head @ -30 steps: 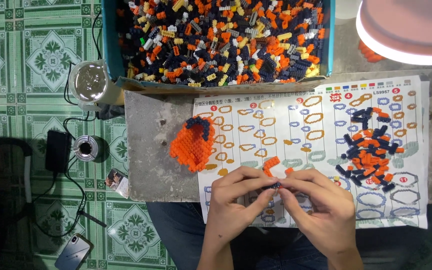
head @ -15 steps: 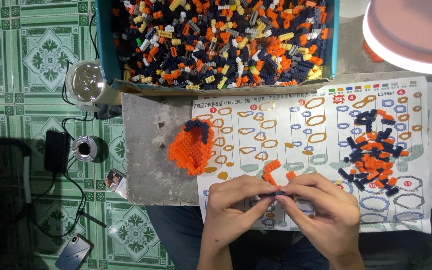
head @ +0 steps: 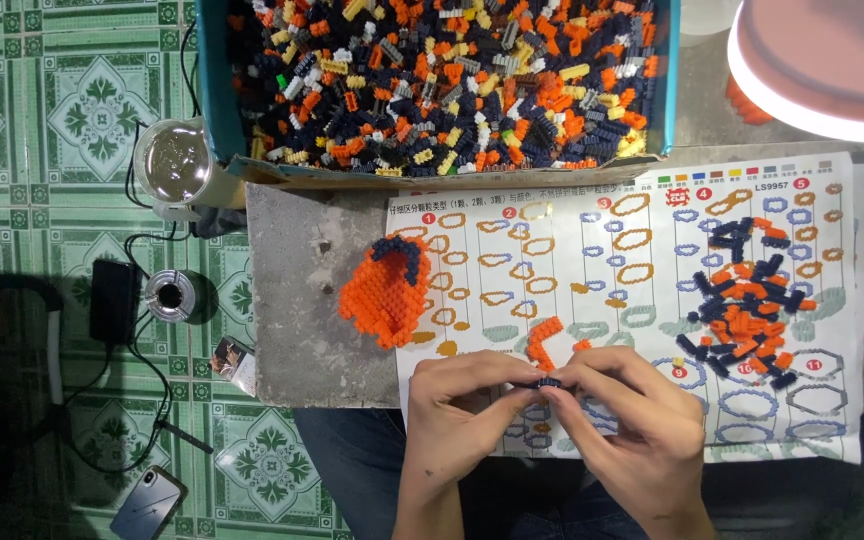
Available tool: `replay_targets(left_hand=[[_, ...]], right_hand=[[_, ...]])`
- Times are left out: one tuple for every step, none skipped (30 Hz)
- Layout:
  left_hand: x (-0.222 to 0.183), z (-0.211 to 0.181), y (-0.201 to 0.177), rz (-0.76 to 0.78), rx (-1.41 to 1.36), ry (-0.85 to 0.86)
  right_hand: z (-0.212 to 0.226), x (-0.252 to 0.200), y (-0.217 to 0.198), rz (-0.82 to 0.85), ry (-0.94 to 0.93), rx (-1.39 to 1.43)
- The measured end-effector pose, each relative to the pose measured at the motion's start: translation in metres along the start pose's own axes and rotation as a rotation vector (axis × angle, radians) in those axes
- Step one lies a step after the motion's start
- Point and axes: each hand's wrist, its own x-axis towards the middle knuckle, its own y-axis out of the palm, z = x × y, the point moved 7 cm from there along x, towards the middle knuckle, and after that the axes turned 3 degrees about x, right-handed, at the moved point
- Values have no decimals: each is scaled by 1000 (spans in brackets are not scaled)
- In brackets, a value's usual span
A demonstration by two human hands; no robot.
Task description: Assembling a small figure from interlocking plastic blocks by following a printed instruction guide.
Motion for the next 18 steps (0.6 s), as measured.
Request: replay_targets(left_hand=[[0,-1,0,-1,0,1],[0,0,0,2,-3,-21],[0,1,0,4,-6,-45],[0,2,0,3,-7,-45],[-1,2,0,8,-15,-43],[-1,3,0,13,-23,-41],[-1,-1,1,15,-23,-40],[0,-6,3,27,-71,-25],[0,-11,5,37,-119,-9],[2,-12,5,37,-119,-7],[2,-14,6,37,-75,22],[3,-17,6,37,-30,51],[2,-17,6,37,-30,53],[2,-16,5,28,-12,25],[2,-15,3,17,5,-3],[1,-14,4,17,5,-2],[1,-11,3,8,6,-22],[0,-8,3,-1,6,-42]], right_hand=[[0,0,1,0,-1,0],[0,-1,1,-4,-14,-6],[1,-2,1,-7,-25,-12],[1,-2,1,-7,-26,-12],[1,-2,1,-15,-29,-7],[2,-1,0,-23,-32,-2],[0,-3,-2,-25,-33,-3],[-3,-5,-4,-27,-3,14],[-6,-6,-7,-27,26,31],[-8,-7,-7,-28,25,30],[-11,-10,-8,-40,50,29],[-14,-12,-10,-52,76,28],[-13,-13,-10,-54,74,27],[-15,-15,-9,-46,116,65],[-18,-16,-9,-37,159,102],[-17,-18,-9,-37,158,103],[-19,-19,-9,-47,194,114],[-22,-21,-9,-57,229,125]])
